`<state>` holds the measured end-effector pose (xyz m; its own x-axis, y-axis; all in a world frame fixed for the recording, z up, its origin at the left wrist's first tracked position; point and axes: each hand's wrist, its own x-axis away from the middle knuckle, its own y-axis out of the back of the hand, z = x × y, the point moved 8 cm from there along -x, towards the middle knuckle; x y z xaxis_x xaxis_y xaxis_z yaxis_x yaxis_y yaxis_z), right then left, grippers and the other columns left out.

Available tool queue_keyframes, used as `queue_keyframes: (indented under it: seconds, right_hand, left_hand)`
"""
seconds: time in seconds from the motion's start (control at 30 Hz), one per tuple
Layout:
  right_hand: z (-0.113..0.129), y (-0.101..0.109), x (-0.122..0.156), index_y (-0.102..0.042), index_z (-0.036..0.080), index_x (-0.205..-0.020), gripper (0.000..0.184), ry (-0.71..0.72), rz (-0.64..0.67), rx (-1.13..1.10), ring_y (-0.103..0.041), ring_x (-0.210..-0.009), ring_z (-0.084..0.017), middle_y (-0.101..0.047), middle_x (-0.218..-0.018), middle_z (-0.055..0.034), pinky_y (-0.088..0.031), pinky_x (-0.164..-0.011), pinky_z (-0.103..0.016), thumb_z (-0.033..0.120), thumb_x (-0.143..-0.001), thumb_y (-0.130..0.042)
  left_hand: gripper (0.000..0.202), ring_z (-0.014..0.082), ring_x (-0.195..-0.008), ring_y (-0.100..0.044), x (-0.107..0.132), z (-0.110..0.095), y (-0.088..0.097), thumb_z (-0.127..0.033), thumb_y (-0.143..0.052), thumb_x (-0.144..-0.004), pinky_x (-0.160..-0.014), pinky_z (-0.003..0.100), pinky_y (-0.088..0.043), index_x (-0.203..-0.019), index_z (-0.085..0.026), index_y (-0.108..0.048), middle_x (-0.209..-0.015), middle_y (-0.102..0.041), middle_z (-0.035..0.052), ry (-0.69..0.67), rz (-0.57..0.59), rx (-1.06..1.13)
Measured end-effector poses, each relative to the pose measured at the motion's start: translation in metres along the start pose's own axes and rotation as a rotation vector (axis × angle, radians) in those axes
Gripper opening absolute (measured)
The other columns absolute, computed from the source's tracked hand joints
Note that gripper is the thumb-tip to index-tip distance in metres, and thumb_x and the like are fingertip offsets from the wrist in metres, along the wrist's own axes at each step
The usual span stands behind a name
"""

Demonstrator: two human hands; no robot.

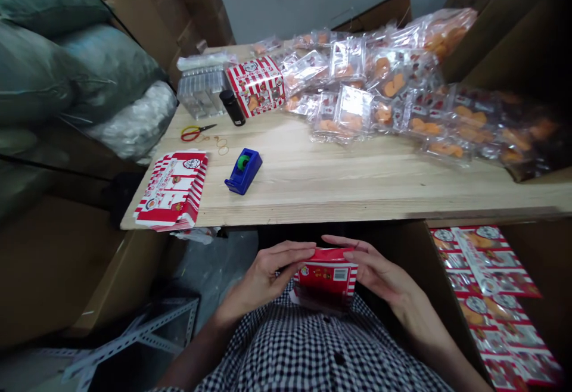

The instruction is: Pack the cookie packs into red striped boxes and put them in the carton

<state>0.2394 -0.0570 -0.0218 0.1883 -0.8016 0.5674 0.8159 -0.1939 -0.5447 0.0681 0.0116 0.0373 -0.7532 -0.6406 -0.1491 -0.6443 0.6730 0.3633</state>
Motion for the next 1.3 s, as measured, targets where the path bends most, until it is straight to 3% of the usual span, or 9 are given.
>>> queue_keyframes:
  seconds: [0.2,0.37,0.53,0.63,0.7,0.9,1.03,1.13,1.3]
  right_hand:
    - [-0.006,0.005,0.005,-0.069,0.028,-0.120,0.042,0.007,-0.028,-0.127,-0.073,-0.101,-0.024,-0.074,-0.117,-0.0052,-0.056,-0.094,-0.040,0.025,-0.079,-0.076]
    - [-0.009,0.015,0.004,-0.070,0.030,-0.115,0.035,0.029,-0.026,-0.130,-0.072,-0.096,-0.023,-0.075,-0.111,-0.0038,-0.056,-0.091,-0.039,0.029,-0.081,-0.076]
    - [0.000,0.009,0.000,-0.069,0.030,-0.110,0.028,0.138,-0.055,0.110,-0.071,-0.093,-0.020,-0.074,-0.105,-0.0013,-0.057,-0.085,-0.033,0.034,-0.082,-0.076]
    - [0.011,0.001,-0.003,-0.069,0.027,-0.111,0.032,0.277,-0.098,0.291,-0.068,-0.105,-0.021,-0.072,-0.117,-0.0041,-0.056,-0.090,-0.033,0.036,-0.081,-0.078]
    - [0.010,-0.002,-0.006,-0.068,0.025,-0.114,0.037,0.287,-0.094,0.282,-0.069,-0.105,-0.022,-0.072,-0.120,-0.0063,-0.056,-0.091,-0.035,0.037,-0.081,-0.079]
    - [0.000,0.006,-0.007,-0.068,0.021,-0.108,0.038,0.277,-0.154,0.193,-0.072,-0.075,-0.019,-0.076,-0.091,-0.0036,-0.057,-0.070,-0.030,0.037,-0.078,-0.081]
    - [0.018,0.006,-0.010,-0.071,0.024,-0.108,0.031,0.466,-0.224,0.425,-0.071,-0.096,-0.024,-0.075,-0.107,-0.0059,-0.057,-0.083,-0.033,0.040,-0.082,-0.077]
    - [0.031,-0.003,-0.023,-0.073,0.027,-0.114,0.029,0.584,-0.165,0.618,-0.066,-0.113,-0.026,-0.073,-0.118,-0.0069,-0.052,-0.098,-0.038,0.039,-0.088,-0.070]
    - [0.033,0.004,-0.059,-0.076,0.023,-0.104,0.027,0.584,-0.133,0.647,-0.070,-0.101,-0.028,-0.076,-0.106,-0.0086,-0.056,-0.087,-0.038,0.043,-0.087,-0.069]
  left_hand:
    - [0.043,0.0184,-0.121,-0.063,-0.002,-0.003,-0.003,-0.009,-0.055,-0.095,-0.104,0.036,-0.053,-0.132,-0.028,-0.063,-0.134,-0.065,0.0060,0.009,-0.002,0.034]
    - [0.042,0.0188,-0.120,-0.064,-0.004,0.001,-0.004,-0.011,-0.056,-0.095,-0.104,0.037,-0.053,-0.132,-0.028,-0.064,-0.134,-0.065,0.0057,0.017,0.005,0.036]
    - [0.040,0.0192,-0.120,-0.064,-0.005,0.009,-0.005,-0.013,-0.057,-0.095,-0.105,0.038,-0.053,-0.131,-0.028,-0.064,-0.134,-0.066,0.0059,0.050,-0.012,0.033]
    - [0.039,0.0194,-0.121,-0.063,-0.005,0.011,-0.004,-0.014,-0.057,-0.095,-0.106,0.038,-0.052,-0.130,-0.028,-0.065,-0.134,-0.065,0.0057,0.059,-0.038,0.032]
    - [0.038,0.0199,-0.121,-0.063,-0.006,0.010,-0.004,-0.015,-0.057,-0.095,-0.105,0.039,-0.052,-0.130,-0.028,-0.065,-0.134,-0.066,0.0060,0.057,-0.041,0.037]
    - [0.034,0.0201,-0.119,-0.065,-0.005,0.009,-0.005,-0.018,-0.059,-0.095,-0.105,0.039,-0.052,-0.126,-0.028,-0.068,-0.130,-0.068,0.0062,0.113,-0.068,0.081]
    - [0.028,0.0214,-0.116,-0.066,-0.011,0.025,0.003,-0.022,-0.061,-0.094,-0.104,0.039,-0.052,-0.119,-0.026,-0.073,-0.125,-0.070,0.0075,0.178,-0.118,0.167]
    - [0.026,0.0229,-0.116,-0.067,-0.019,0.045,0.010,-0.025,-0.065,-0.091,-0.104,0.038,-0.051,-0.116,-0.023,-0.074,-0.124,-0.071,0.0089,0.252,-0.138,0.265]
    - [0.038,0.0256,-0.103,-0.072,-0.031,0.079,0.016,-0.034,-0.068,-0.088,-0.093,0.041,-0.056,-0.123,-0.018,-0.069,-0.115,-0.074,0.0126,0.346,-0.077,0.422]
